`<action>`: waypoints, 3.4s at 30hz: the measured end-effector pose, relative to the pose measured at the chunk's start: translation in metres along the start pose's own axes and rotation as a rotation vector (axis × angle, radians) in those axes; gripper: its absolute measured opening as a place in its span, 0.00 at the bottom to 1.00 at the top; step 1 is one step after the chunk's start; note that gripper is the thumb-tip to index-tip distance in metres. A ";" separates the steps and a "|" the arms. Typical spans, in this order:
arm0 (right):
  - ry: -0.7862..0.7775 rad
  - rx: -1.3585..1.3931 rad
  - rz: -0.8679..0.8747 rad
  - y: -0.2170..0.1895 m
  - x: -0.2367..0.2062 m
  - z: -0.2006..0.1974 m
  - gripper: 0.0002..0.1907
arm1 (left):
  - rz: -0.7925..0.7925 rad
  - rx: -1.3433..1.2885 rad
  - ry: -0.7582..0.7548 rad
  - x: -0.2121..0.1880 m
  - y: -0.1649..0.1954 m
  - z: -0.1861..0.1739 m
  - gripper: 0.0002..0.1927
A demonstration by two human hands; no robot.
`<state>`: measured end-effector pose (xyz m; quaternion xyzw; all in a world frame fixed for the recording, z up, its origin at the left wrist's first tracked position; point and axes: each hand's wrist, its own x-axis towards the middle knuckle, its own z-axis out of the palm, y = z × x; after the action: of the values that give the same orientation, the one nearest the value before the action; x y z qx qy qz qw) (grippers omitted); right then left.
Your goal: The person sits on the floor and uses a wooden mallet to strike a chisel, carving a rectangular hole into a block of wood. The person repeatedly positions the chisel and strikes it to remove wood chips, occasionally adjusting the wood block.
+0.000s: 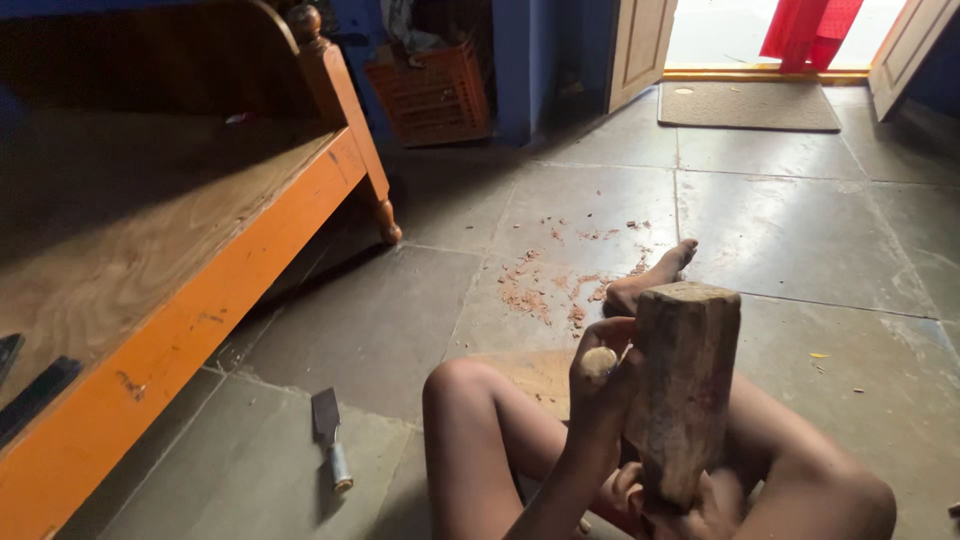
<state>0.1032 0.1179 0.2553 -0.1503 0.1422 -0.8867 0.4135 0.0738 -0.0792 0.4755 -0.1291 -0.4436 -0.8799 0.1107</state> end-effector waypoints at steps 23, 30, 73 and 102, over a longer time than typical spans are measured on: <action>0.022 0.235 -0.170 0.039 -0.064 -0.040 0.20 | -0.041 2.265 -0.608 0.025 -0.189 -0.116 0.62; -0.045 0.158 -0.077 0.039 -0.049 -0.012 0.19 | 0.016 2.149 -0.592 0.053 -0.204 -0.131 0.47; -0.068 0.400 -0.053 -0.082 0.063 0.040 0.19 | 0.126 2.238 -0.240 0.229 -0.174 -0.161 0.49; -0.011 0.487 -0.450 -0.300 0.270 -0.033 0.17 | -0.689 2.051 -0.729 0.342 -0.171 -0.221 0.85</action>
<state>-0.2821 0.0975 0.3777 -0.0795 -0.1132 -0.9629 0.2318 -0.3298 -0.1863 0.3311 -0.0970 -0.9709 0.0033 -0.2188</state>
